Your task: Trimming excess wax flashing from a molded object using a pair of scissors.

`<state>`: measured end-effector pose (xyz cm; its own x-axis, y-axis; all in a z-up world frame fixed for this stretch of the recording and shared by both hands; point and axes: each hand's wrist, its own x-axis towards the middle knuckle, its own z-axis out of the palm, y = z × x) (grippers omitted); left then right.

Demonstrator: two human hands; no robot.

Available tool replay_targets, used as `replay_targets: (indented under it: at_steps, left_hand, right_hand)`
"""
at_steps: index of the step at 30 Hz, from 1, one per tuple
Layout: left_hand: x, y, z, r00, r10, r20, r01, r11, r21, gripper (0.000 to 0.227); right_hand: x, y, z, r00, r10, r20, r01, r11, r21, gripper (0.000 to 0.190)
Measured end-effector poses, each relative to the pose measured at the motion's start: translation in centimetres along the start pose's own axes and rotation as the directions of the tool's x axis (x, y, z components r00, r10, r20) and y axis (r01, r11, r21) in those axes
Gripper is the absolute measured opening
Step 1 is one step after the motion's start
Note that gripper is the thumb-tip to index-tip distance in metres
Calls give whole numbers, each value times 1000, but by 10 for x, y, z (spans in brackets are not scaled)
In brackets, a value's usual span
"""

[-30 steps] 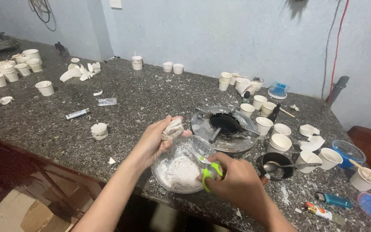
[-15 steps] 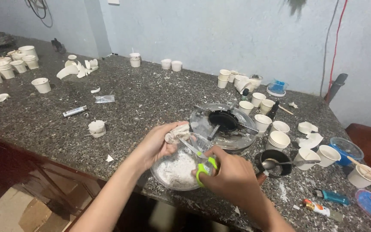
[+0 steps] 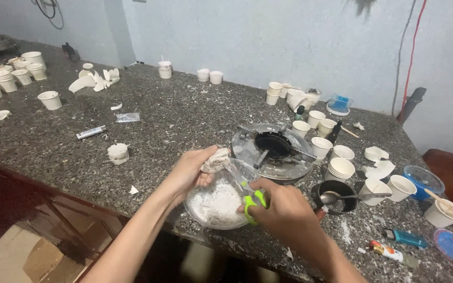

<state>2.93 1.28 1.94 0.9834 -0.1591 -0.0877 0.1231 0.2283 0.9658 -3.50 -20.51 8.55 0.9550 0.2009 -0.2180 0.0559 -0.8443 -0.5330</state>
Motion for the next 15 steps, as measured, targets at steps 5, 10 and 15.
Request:
replay_targets:
  at_steps: [5,10,15]
  left_hand:
    - [4,4,-1,996,-55,-72,55,998,3,33]
    - [-3,9,6,996,-70,-52,66,995,-77,34]
    - [-1,4,16,1000,-18,-20,19,1000,12,45]
  right_hand:
    - [6,8,2,999,-35,-39,35,999,-18,33]
    - [11,12,8,999,-9,-39,4,990,-139,34]
    - [28,29,24,965,-175,-195,100,934,-343,47]
